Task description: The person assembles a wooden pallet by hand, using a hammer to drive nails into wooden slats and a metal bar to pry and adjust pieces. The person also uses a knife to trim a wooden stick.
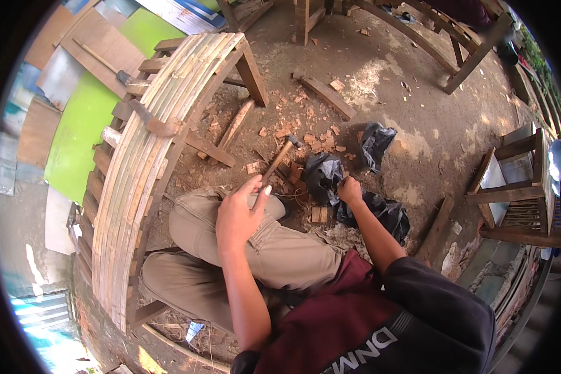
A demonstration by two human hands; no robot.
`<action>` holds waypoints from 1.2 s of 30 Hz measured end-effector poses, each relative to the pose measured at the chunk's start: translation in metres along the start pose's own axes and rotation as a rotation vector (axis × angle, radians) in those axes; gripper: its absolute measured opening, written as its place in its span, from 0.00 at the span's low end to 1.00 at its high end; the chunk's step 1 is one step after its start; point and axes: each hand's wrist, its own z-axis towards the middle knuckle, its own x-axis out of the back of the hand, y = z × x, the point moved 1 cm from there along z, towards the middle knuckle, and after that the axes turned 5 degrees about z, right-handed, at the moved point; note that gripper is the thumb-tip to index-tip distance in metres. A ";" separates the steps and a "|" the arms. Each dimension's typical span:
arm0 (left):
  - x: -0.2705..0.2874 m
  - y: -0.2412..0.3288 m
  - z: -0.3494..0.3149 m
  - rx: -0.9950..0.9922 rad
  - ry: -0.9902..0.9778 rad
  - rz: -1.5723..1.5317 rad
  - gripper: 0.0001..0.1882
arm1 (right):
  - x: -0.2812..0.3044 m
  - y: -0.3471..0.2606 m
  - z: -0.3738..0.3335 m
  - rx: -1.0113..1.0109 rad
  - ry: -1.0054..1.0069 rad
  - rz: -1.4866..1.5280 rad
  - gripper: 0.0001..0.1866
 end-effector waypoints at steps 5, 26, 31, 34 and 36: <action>-0.003 -0.011 0.002 0.047 -0.011 -0.007 0.23 | -0.055 0.069 -0.002 -0.092 0.118 0.197 0.08; -0.015 0.003 -0.003 0.148 0.030 -0.267 0.18 | -0.078 0.048 0.028 0.056 -0.133 -0.168 0.17; -0.009 0.003 -0.018 0.023 0.353 -0.443 0.10 | -0.045 0.011 0.041 0.044 -0.054 -0.318 0.17; 0.003 -0.002 -0.043 -0.046 0.498 -0.484 0.09 | -0.023 -0.054 0.030 0.188 -0.115 -0.016 0.16; 0.015 -0.010 -0.063 -0.024 0.551 -0.432 0.09 | -0.009 -0.125 0.008 0.409 -0.068 0.226 0.16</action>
